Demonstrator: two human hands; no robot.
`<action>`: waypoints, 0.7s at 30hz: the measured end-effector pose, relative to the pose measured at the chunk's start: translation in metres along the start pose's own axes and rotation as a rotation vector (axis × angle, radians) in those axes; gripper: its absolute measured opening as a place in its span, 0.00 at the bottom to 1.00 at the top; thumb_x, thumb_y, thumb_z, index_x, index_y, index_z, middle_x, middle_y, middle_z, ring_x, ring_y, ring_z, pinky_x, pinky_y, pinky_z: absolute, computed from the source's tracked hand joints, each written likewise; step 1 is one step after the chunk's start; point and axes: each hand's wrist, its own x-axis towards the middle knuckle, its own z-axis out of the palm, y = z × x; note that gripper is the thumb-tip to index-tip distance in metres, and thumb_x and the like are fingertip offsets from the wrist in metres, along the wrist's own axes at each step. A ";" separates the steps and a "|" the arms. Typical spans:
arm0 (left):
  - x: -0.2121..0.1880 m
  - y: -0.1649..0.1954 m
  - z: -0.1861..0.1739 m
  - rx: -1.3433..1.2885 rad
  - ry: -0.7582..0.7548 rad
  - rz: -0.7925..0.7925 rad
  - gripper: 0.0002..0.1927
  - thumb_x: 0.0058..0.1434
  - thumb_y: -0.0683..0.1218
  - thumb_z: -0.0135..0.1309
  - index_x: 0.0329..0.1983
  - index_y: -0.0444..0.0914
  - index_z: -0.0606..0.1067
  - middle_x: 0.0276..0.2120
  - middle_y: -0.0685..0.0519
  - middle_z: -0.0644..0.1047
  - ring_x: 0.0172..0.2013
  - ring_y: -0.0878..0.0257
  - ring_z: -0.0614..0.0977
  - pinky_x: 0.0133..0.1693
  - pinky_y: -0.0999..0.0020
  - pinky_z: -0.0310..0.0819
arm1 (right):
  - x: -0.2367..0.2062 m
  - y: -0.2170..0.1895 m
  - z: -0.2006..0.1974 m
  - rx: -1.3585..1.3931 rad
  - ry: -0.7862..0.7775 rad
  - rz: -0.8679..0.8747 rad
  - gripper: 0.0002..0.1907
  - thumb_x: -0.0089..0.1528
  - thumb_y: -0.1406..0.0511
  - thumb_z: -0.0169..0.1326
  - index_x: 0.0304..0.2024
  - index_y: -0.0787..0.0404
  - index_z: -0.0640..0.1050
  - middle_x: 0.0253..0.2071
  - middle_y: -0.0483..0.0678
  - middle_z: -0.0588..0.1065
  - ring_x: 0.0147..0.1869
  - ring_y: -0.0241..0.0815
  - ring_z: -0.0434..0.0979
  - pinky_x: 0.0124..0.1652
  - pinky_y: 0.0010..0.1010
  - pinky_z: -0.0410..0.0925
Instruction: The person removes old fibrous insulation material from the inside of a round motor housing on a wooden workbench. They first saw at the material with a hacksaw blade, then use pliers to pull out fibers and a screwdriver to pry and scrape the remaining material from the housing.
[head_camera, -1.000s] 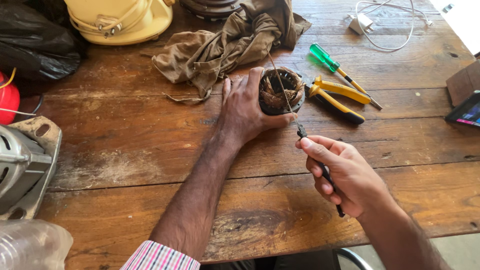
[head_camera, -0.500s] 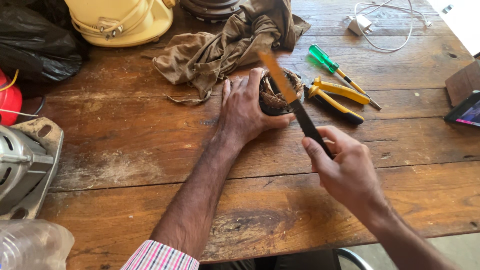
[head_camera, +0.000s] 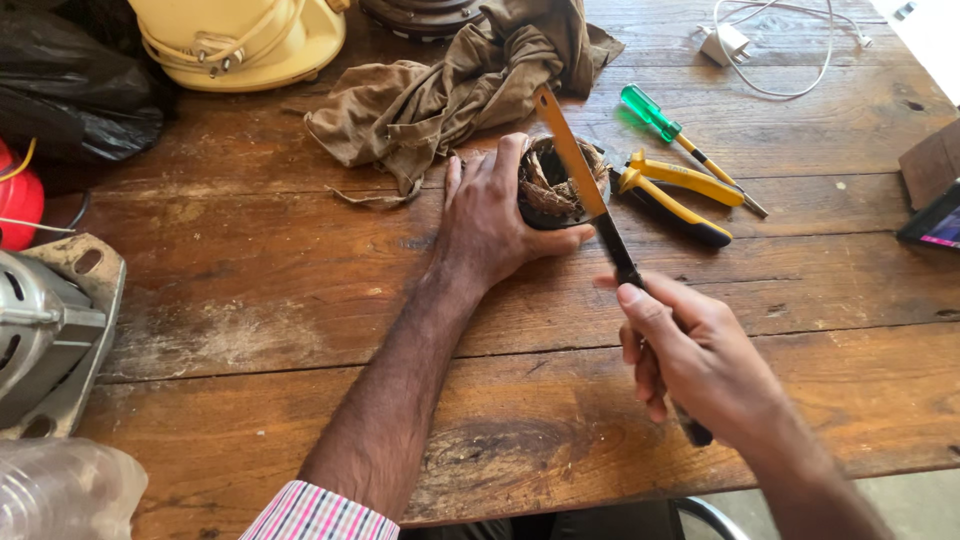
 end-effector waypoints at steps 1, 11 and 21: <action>0.000 -0.001 0.001 0.014 0.010 0.009 0.62 0.41 0.75 0.68 0.68 0.36 0.57 0.52 0.41 0.77 0.60 0.45 0.75 0.69 0.27 0.42 | -0.001 0.000 0.003 -0.098 0.061 -0.002 0.19 0.66 0.55 0.48 0.56 0.52 0.79 0.17 0.43 0.70 0.13 0.32 0.69 0.12 0.27 0.64; -0.001 -0.010 0.011 0.100 0.066 0.080 0.64 0.44 0.77 0.64 0.71 0.35 0.54 0.62 0.37 0.68 0.66 0.42 0.67 0.68 0.27 0.42 | -0.011 0.001 0.023 -0.848 0.354 -0.316 0.22 0.67 0.57 0.46 0.62 0.51 0.75 0.20 0.55 0.79 0.22 0.52 0.81 0.27 0.47 0.73; -0.003 -0.004 0.004 0.062 0.115 0.088 0.63 0.43 0.78 0.65 0.69 0.35 0.58 0.62 0.37 0.70 0.65 0.44 0.69 0.69 0.30 0.44 | -0.007 -0.013 0.024 -0.989 0.339 -0.265 0.21 0.69 0.55 0.44 0.63 0.52 0.73 0.24 0.62 0.78 0.31 0.64 0.81 0.37 0.55 0.71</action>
